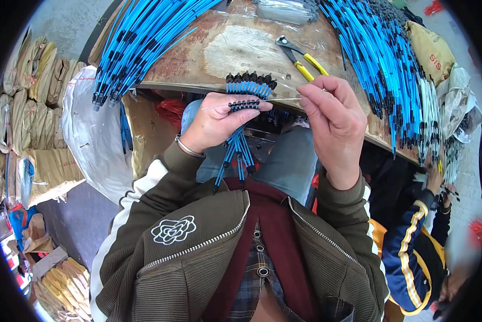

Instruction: The person assembles blue wiring harnesses by hand, organizing bundles of blue wires and attaching plastic connectors to them.

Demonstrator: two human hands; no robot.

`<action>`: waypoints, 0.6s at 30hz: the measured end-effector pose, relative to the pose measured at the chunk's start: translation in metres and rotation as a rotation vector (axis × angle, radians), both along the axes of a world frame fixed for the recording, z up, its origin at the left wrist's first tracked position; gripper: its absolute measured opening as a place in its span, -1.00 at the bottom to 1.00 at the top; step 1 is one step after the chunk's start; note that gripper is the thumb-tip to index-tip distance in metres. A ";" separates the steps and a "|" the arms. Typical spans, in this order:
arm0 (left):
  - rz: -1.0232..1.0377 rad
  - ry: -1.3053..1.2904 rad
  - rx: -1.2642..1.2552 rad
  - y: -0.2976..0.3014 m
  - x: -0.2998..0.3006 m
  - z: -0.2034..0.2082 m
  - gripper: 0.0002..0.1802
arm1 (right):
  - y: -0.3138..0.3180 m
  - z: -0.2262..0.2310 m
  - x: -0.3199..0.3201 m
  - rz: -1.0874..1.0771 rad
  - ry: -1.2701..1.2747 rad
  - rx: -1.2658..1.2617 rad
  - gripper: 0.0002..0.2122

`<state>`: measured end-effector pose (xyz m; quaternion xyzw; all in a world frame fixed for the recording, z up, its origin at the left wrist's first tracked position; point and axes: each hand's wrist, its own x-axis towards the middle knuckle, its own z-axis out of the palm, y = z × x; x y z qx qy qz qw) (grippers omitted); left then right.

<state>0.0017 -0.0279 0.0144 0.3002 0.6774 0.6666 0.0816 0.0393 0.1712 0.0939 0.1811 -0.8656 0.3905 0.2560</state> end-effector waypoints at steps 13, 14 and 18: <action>0.006 -0.085 0.025 -0.001 0.000 -0.001 -0.82 | -0.003 0.001 -0.001 -0.026 0.034 0.044 -0.87; 0.001 -0.075 0.021 -0.002 0.000 -0.001 -0.82 | -0.004 0.000 -0.002 -0.024 0.028 0.040 -0.87; -0.001 -0.076 0.032 0.000 0.000 0.000 -0.82 | -0.003 0.000 -0.001 -0.026 0.033 0.046 -0.87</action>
